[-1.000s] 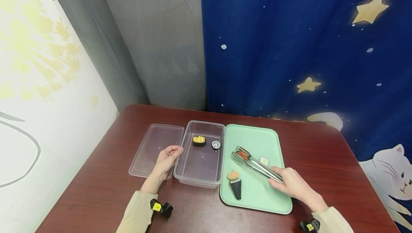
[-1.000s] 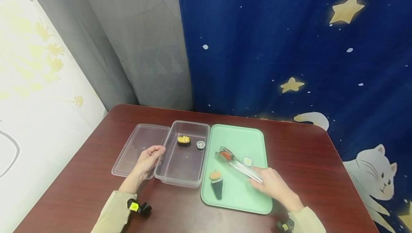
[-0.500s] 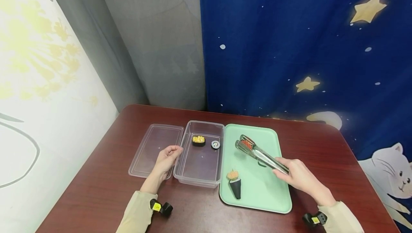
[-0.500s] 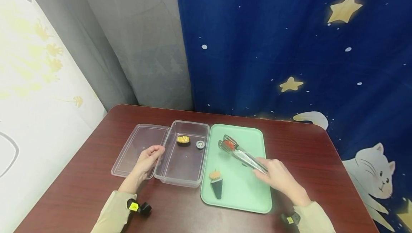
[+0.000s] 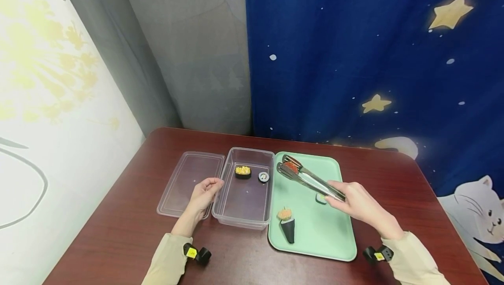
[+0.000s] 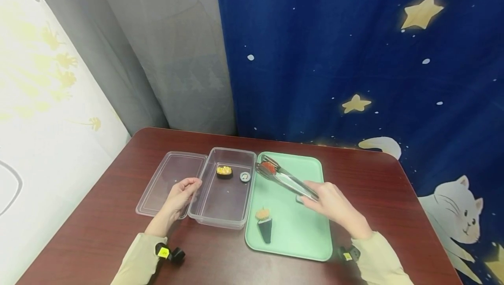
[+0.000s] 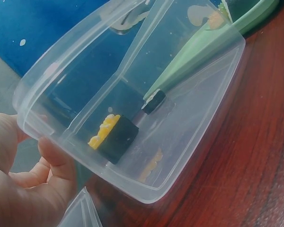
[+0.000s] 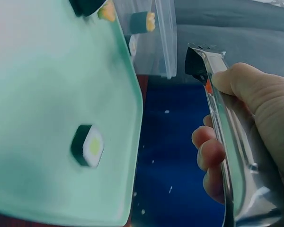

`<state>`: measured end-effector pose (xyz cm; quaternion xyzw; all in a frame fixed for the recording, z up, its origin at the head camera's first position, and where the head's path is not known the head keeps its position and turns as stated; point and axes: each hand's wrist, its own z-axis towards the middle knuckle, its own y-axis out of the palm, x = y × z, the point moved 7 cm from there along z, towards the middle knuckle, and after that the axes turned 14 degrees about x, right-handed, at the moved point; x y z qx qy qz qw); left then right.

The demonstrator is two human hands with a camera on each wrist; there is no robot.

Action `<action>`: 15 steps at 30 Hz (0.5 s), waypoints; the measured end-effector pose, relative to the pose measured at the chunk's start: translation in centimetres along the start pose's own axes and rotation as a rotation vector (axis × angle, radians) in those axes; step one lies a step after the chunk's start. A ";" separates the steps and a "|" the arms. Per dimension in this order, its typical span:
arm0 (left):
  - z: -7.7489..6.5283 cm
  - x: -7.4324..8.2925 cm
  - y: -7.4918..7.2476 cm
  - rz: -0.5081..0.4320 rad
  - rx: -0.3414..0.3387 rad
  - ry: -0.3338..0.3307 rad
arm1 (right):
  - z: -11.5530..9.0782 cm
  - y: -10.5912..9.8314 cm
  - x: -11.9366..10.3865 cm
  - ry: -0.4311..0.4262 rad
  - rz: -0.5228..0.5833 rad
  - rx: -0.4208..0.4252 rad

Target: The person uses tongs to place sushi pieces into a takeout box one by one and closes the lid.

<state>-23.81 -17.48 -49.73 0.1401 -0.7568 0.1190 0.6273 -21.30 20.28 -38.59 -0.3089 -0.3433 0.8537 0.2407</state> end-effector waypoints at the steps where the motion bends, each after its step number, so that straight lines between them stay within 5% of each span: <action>1: 0.0 0.0 0.0 0.000 0.000 -0.001 | 0.2 0.2 -0.1 -0.005 0.003 -0.004; 15: 0.0 -0.1 0.0 -0.003 -0.008 -0.016 | 3.6 4.4 -2.7 -0.106 0.075 -0.082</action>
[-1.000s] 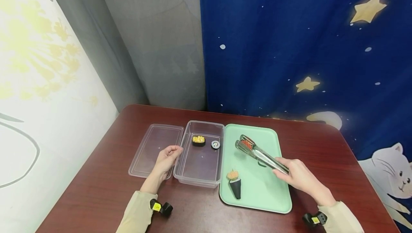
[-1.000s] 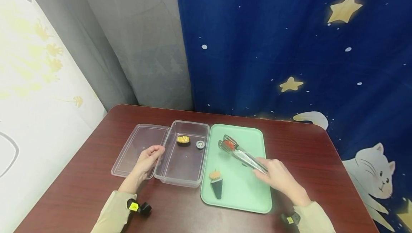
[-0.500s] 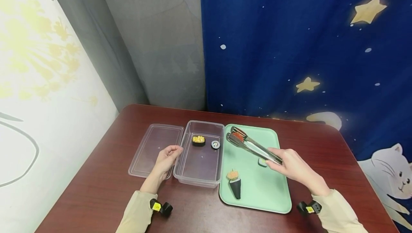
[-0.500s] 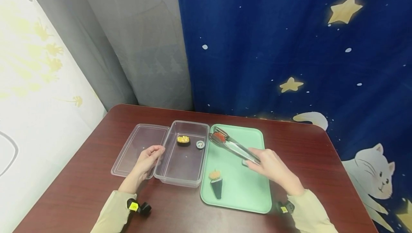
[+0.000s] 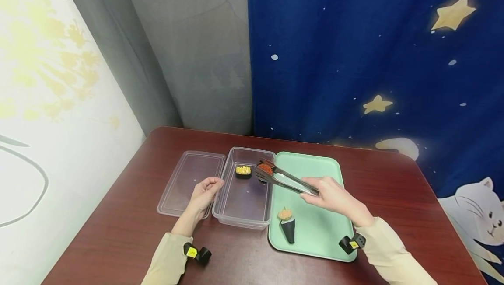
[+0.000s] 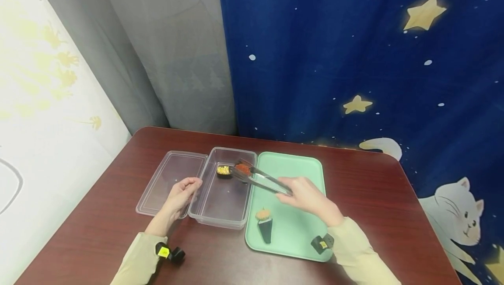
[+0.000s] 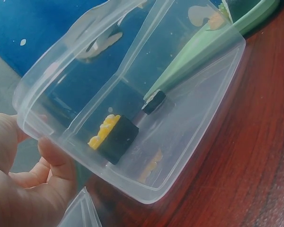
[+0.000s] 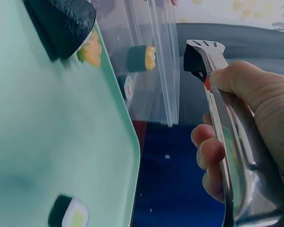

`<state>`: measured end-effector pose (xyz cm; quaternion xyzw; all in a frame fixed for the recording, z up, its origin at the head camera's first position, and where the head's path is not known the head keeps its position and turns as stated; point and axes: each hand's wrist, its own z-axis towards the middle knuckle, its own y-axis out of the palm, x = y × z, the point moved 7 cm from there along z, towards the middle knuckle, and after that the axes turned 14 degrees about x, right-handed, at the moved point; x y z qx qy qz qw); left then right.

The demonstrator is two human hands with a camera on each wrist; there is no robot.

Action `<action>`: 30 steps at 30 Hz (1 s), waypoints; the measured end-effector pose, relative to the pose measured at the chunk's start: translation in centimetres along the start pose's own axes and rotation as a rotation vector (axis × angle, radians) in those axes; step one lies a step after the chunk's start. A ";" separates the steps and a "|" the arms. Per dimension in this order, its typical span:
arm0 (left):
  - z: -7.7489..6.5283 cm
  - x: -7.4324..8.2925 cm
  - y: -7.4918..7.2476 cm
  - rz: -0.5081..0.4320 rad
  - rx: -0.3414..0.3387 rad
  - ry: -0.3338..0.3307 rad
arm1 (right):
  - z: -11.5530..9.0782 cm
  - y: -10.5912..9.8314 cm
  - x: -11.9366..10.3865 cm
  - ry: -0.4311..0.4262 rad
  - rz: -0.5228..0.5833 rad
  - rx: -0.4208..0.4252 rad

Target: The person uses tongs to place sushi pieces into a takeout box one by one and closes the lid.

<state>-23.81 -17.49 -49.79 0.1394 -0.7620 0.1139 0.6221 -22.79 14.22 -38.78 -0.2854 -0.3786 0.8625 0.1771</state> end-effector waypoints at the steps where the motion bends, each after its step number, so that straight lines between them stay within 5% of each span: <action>1: 0.0 0.0 0.0 -0.002 0.000 0.000 | 0.3 0.4 -0.1 -0.006 0.012 -0.011; 16: 0.0 0.2 0.1 0.011 0.004 0.002 | 3.6 4.7 -1.5 -0.082 0.000 -0.201; 30: -0.1 0.2 0.1 0.004 -0.008 -0.006 | 6.6 6.3 -3.2 -0.218 -0.020 -0.308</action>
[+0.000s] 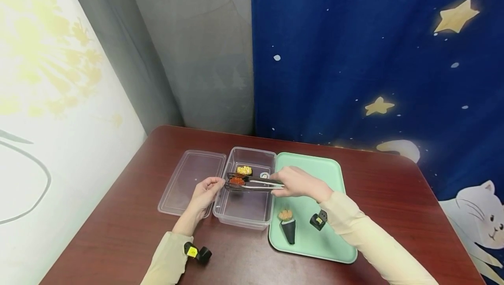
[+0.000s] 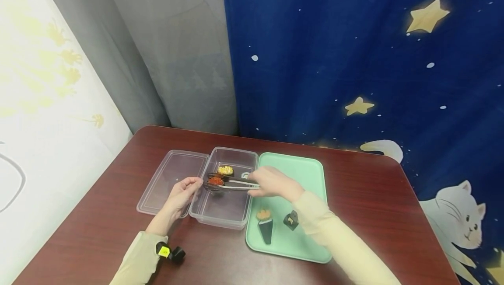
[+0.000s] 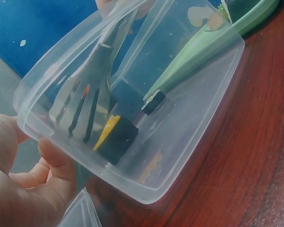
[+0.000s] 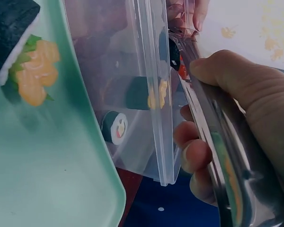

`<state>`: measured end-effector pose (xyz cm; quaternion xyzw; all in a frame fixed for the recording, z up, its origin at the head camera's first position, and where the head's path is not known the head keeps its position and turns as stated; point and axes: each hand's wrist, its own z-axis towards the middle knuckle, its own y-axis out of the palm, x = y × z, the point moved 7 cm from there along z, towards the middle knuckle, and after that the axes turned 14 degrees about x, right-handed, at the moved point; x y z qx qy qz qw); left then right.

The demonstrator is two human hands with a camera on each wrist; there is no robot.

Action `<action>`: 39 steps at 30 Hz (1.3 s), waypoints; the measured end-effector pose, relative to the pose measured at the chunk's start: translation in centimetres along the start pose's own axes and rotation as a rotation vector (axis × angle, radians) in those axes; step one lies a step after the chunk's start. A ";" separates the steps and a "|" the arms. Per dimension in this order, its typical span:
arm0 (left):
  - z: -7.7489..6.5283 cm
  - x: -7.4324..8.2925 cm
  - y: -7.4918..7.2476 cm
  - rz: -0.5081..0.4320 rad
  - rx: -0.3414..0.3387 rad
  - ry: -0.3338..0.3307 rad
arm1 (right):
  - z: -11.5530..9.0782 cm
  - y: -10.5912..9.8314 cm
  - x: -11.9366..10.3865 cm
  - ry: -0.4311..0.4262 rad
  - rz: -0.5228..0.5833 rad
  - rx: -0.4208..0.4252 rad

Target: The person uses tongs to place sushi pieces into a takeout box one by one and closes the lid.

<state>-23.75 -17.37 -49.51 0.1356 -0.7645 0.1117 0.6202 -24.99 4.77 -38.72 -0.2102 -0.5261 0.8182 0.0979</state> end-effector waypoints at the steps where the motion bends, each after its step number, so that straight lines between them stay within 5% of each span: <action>1: 0.0 0.0 0.0 -0.001 0.000 -0.007 | 0.1 0.0 0.0 0.004 -0.008 -0.015; 13: 0.0 -0.1 0.0 -0.010 -0.009 -0.032 | 1.1 0.8 0.5 0.100 -0.087 -0.143; 39: 0.1 -0.3 0.1 -0.008 0.012 -0.022 | 1.1 1.1 0.6 0.138 -0.102 -0.170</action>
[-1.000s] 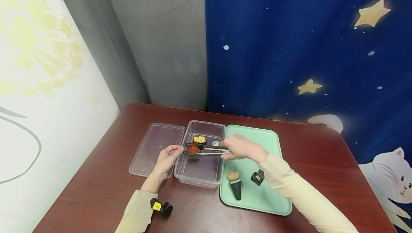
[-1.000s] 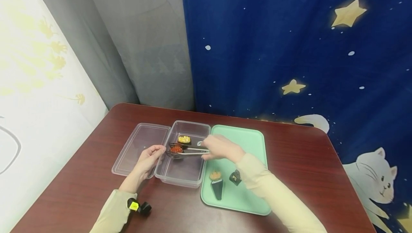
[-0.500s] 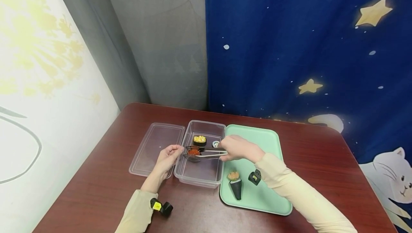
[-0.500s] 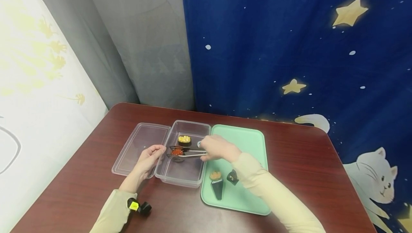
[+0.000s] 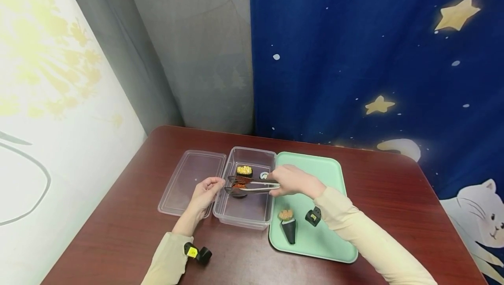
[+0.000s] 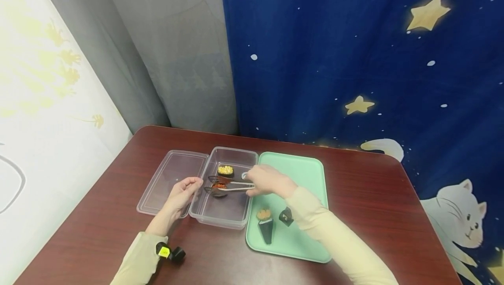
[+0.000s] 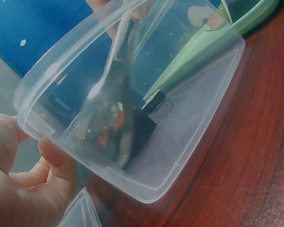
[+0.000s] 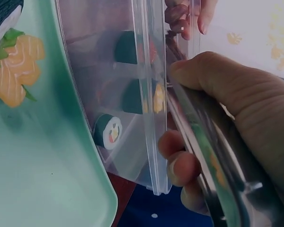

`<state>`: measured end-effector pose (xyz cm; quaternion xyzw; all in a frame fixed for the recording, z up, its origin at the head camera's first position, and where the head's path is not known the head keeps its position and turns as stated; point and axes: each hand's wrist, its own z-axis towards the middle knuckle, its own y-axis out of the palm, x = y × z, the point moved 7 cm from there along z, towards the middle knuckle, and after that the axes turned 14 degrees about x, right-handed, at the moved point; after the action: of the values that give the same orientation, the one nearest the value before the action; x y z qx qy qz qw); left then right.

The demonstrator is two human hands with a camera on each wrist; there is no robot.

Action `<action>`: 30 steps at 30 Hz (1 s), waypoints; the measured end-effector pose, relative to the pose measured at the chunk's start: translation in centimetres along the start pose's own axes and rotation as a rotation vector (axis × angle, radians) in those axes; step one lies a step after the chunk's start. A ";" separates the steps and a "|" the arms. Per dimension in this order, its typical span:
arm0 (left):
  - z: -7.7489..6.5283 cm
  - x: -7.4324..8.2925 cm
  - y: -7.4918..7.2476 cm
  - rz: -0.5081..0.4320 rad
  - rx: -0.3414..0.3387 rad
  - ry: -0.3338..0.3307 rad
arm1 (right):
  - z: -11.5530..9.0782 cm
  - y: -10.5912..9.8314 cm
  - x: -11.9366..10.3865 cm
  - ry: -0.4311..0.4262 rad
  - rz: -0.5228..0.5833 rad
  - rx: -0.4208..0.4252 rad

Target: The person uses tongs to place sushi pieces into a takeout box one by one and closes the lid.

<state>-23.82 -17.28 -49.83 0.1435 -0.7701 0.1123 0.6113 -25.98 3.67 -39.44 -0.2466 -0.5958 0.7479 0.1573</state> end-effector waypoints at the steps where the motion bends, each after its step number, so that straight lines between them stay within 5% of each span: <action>1: 0.0 0.0 0.0 -0.003 -0.001 -0.002 | -0.2 -0.2 0.1 -0.004 0.010 0.013; 19: 0.0 0.0 -0.1 -0.013 -0.003 0.020 | -8.7 -2.5 3.7 0.206 0.178 0.331; 30: -0.1 0.2 0.0 -0.009 -0.002 0.019 | -14.9 -2.5 5.3 0.385 0.172 0.409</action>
<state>-23.78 -17.30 -49.66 0.1453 -0.7637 0.1103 0.6193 -22.26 19.22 -40.51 -0.3968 -0.3689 0.8025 0.2499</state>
